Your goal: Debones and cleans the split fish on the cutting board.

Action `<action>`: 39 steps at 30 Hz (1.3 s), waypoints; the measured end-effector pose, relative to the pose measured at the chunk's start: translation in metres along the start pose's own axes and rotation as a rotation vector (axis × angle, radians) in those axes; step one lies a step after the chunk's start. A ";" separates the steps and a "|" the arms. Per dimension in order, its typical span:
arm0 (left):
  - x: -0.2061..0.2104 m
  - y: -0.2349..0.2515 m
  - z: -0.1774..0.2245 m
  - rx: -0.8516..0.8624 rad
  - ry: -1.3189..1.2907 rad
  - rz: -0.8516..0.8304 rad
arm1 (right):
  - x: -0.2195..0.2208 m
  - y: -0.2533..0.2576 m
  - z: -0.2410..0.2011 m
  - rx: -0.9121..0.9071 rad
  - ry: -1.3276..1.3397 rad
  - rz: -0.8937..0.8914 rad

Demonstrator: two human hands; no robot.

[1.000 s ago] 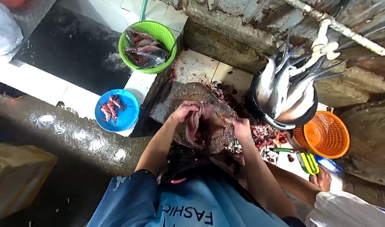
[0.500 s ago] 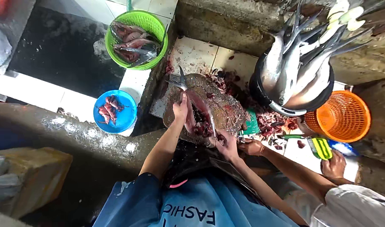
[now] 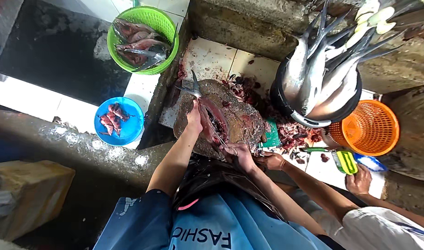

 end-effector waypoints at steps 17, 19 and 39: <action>0.022 0.005 0.015 0.113 0.223 -0.097 | 0.016 -0.024 -0.042 -0.350 -0.460 -0.077; 0.011 0.004 0.012 0.089 0.203 -0.075 | 0.013 -0.025 -0.044 -0.343 -0.391 -0.081; -0.002 -0.047 0.017 0.196 0.297 -0.177 | 0.044 0.007 -0.048 -0.316 0.128 -0.248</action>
Point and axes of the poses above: each hand's wrist, its own y-axis towards the middle knuckle, its own x-axis out of the palm, z = x × y, the point moved 9 cm from there along y, towards the middle knuckle, and after that the axes turned 15 degrees about -z, right-handed, at the moved point
